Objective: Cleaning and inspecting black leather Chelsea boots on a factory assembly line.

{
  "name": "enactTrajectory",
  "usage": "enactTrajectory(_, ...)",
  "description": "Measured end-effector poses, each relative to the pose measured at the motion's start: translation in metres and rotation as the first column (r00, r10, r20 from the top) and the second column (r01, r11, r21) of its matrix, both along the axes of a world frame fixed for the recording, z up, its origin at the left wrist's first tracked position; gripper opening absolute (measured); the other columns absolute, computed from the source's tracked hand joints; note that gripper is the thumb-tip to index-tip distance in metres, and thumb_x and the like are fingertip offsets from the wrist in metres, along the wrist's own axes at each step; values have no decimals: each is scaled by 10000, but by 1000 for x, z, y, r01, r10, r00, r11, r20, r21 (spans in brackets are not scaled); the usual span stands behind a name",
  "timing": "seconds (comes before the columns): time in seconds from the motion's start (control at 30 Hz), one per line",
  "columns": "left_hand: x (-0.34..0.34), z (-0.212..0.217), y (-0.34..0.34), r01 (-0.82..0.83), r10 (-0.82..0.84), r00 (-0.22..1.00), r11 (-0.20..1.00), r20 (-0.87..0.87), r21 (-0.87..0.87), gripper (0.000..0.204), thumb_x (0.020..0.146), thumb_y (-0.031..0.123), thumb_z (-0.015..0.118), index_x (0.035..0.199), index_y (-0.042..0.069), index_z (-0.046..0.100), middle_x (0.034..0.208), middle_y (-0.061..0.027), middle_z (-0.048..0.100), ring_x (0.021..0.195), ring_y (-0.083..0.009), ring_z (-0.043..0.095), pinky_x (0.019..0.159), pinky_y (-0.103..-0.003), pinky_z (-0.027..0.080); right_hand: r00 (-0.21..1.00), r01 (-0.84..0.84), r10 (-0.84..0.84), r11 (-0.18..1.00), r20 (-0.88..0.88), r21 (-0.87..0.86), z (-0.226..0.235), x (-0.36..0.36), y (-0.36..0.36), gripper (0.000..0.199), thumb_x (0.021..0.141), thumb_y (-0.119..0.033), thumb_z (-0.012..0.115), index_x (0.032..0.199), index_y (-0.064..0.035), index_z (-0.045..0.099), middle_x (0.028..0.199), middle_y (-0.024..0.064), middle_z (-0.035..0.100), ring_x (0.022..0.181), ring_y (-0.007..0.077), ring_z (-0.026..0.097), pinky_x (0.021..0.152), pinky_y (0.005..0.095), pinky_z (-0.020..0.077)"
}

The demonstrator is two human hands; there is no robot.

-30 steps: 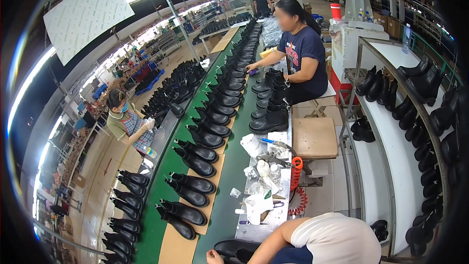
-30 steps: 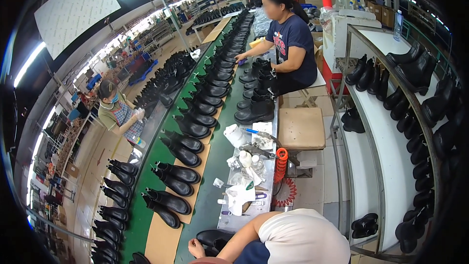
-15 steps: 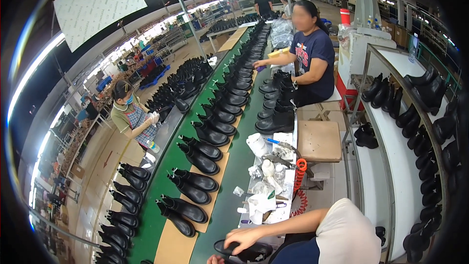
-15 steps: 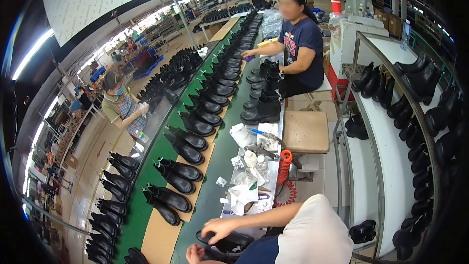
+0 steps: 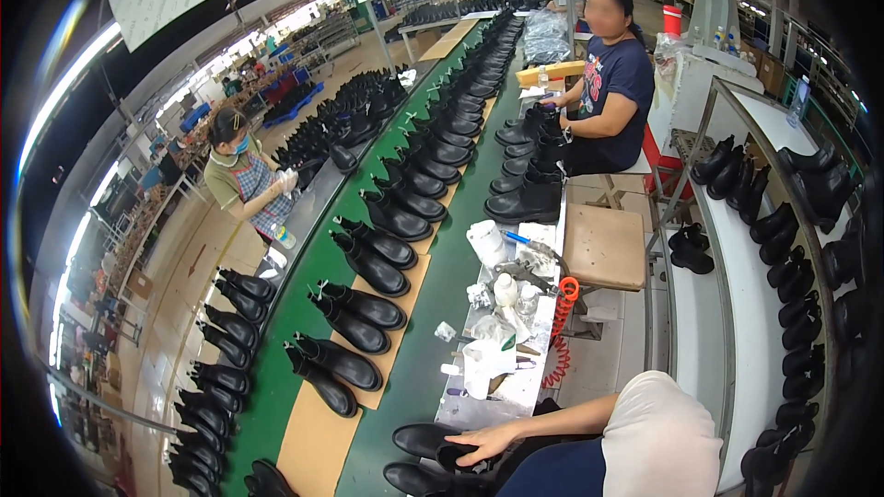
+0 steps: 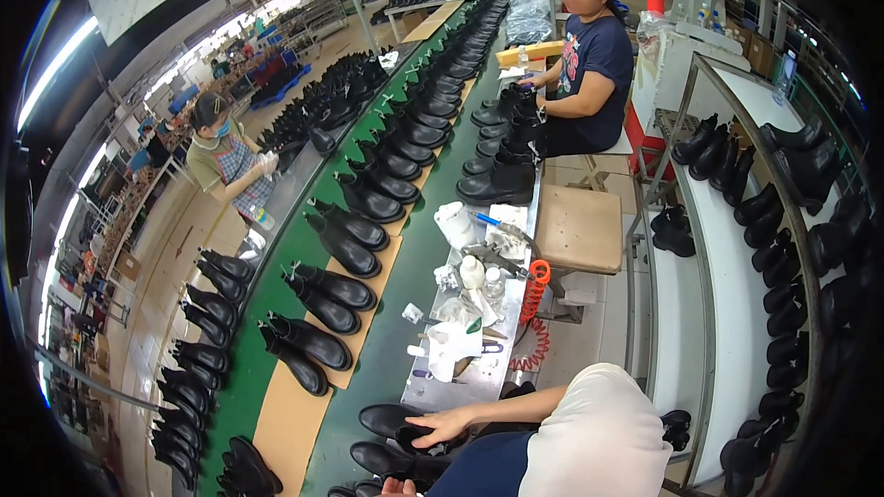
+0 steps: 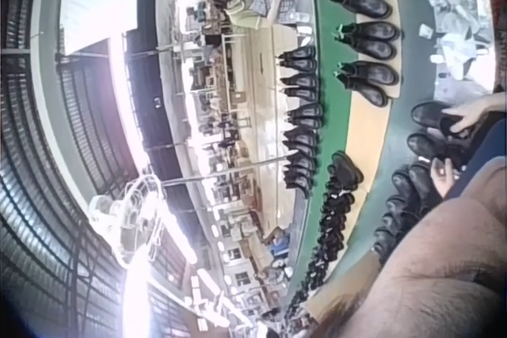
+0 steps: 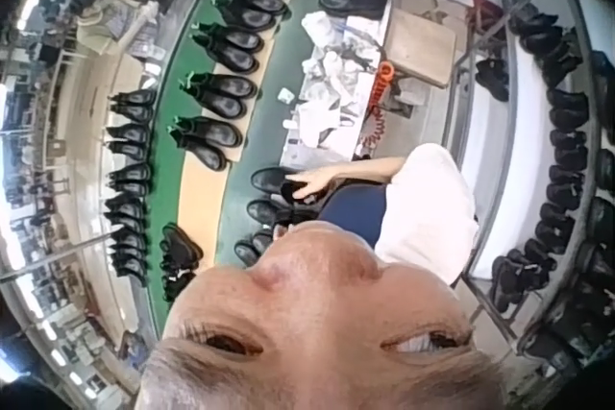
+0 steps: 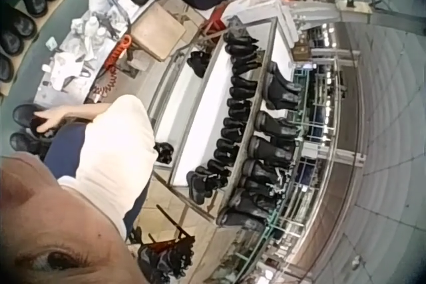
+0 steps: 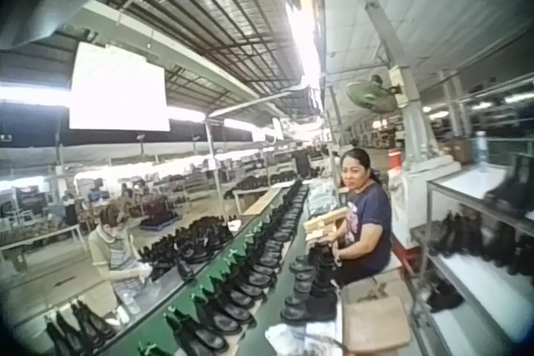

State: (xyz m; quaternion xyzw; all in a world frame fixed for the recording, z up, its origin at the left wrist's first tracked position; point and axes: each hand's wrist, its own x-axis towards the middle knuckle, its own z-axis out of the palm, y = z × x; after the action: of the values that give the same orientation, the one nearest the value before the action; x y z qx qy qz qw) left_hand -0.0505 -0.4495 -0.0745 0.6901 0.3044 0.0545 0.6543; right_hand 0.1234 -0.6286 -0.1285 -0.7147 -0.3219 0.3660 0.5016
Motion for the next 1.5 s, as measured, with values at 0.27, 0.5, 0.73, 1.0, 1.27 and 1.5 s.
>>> enactTrajectory(0.27, 92, -16, 1, -170, 80, 968, 908, -240, -384, 266, 792, 213, 681, 807, -48, 628, 768, -84, 635, 627, -157, 591, 577, -330, 483, 914, 392, -394, 919, 98, 36, -8, -26, 49, 560, 843, -13, 409, 1395, -78, 338, 1146, 271, 563, 1010, 406, 578, 858, 441, 461)
enactTrajectory(0.5, 84, -17, -1, -56, 165, 909, 959, -383, 279, 359, 747, 139, 612, 998, -116, 591, 975, -341, 590, 1011, -440, 563, 865, -448, 442, 995, 60, -43, 978, 88, -200, 42, -15, 41, 600, 857, 14, 436, 1430, -63, 278, 983, 244, 639, 783, 263, 661, 674, 301, 484)
enactTrajectory(0.73, 66, 33, 88, -374, 436, 891, 861, -122, 346, 337, 819, 170, 651, 1026, -89, 594, 999, -286, 625, 1014, -399, 593, 841, -403, 472, 904, 189, -131, 976, -407, 105, 65, 27, 54, 453, 918, -181, 562, 1320, -9, 445, 1051, 154, 639, 946, 192, 616, 723, 298, 540)
enactTrajectory(1.0, 219, 46, 322, -126, 367, 894, 758, -258, 640, 430, 800, 243, 651, 1101, -55, 584, 1102, -284, 586, 1073, -388, 557, 901, -439, 458, 949, 223, -217, 975, -228, 0, 60, 81, 64, 304, 920, -177, 567, 1166, 1, 560, 961, 107, 662, 872, 150, 638, 700, 258, 518)
enactTrajectory(1.27, 259, 0, 396, 194, 340, 774, 676, -534, 711, 460, 775, 340, 630, 1099, 14, 607, 1102, -248, 608, 1048, -390, 583, 901, -451, 468, 888, 138, -81, 986, 453, -93, 82, 149, 128, 403, 798, -150, 662, 1163, -8, 565, 1007, 129, 625, 887, 237, 629, 731, 310, 516)
enactTrajectory(1.5, 167, 47, 288, -192, 82, 981, 515, 176, 835, 374, 832, 97, 604, 1162, -43, 499, 1064, -204, 549, 998, -362, 528, 877, -404, 424, 773, 281, 37, 876, 633, -393, 57, 314, 282, 914, 730, -477, 707, 1462, -234, 215, 1421, 316, 240, 1304, 474, 242, 1028, 526, 308)
